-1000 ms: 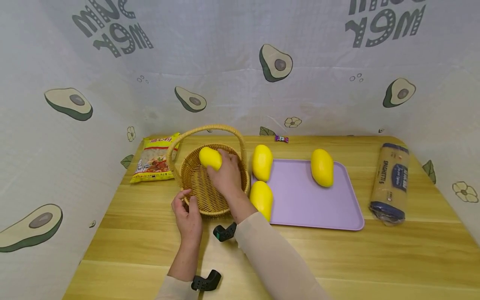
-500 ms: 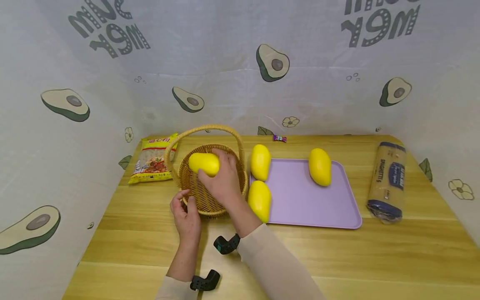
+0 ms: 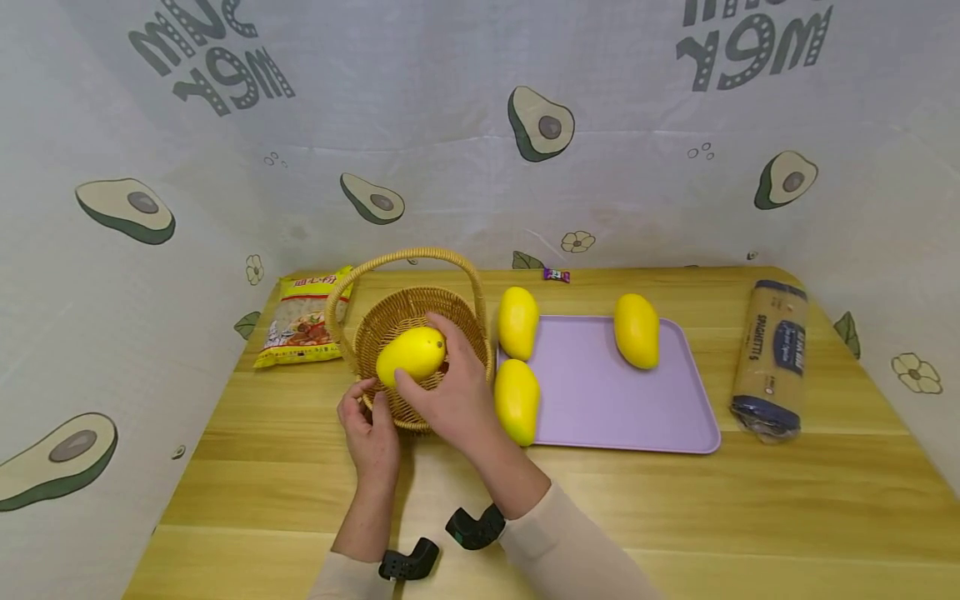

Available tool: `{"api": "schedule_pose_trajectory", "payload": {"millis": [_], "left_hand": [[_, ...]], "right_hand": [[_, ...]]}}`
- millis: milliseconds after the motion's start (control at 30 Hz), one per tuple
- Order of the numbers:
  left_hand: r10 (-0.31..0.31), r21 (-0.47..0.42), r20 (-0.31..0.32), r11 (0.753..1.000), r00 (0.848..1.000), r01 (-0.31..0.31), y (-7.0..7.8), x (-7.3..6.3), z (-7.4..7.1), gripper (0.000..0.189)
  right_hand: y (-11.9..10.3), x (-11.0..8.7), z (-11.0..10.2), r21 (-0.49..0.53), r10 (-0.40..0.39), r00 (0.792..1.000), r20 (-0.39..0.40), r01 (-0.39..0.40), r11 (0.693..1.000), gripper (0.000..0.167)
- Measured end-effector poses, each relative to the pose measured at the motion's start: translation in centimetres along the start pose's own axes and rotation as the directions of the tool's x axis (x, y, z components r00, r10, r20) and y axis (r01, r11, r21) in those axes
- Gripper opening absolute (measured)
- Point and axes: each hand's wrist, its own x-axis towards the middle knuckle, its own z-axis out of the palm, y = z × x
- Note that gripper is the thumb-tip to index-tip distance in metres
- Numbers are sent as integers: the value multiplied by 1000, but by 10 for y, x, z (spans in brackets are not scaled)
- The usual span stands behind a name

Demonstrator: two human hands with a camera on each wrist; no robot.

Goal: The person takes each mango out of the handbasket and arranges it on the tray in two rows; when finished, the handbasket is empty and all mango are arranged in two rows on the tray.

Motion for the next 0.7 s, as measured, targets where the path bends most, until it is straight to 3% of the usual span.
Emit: {"api": "schedule_pose_trajectory", "payload": {"millis": [133,267,533,700], "left_hand": [[2,-4,-5,1000,1000,-2,-1,0,0,24],[3,-12,-8,1000,1000,-3,-1,1,0,26],[12,-9,-6,1000,1000,-12,-2,3,0,26],[19,-5,6,1000,1000,-19,-1,2,1,25]], "right_hand": [[-1,-9,-17,75,-27,1000,16,26,997,75],[-3,-14,-37,86,-57,998,23,55,995,73],[-2,-17,-74,-3,-116,992,46,116,993,71],[7,-16,-96,-73,-101,994,39,104,992,72]]}}
